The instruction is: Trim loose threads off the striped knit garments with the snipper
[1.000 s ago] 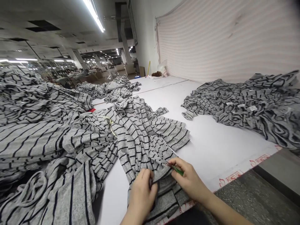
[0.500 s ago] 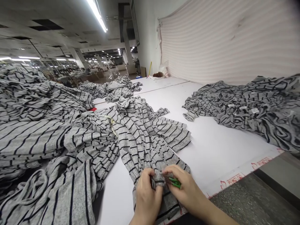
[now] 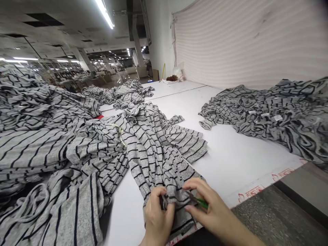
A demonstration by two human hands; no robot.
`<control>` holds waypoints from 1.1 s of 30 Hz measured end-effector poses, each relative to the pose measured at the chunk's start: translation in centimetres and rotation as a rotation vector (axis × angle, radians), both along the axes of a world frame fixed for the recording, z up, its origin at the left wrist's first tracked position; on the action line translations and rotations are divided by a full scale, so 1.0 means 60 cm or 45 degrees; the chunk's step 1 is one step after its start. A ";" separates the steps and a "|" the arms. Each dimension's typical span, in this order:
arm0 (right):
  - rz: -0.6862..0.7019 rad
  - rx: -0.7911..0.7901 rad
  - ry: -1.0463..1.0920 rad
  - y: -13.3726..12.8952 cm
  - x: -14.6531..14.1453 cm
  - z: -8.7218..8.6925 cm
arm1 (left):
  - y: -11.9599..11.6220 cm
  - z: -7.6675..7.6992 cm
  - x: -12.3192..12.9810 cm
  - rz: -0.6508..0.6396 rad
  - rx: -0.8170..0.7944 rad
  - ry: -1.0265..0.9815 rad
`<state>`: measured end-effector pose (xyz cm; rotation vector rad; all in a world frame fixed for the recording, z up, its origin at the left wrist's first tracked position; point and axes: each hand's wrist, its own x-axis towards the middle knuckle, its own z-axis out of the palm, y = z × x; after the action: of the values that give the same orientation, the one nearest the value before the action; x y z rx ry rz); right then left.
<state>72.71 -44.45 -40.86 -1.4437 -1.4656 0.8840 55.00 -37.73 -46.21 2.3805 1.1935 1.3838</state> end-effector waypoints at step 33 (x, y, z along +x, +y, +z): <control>0.052 0.045 -0.400 0.028 0.008 -0.014 | 0.030 0.047 -0.025 -0.347 -1.223 -0.361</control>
<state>73.16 -42.75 -41.72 -1.5834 -1.7371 0.6730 53.47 -35.95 -43.37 1.5328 1.0540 0.7499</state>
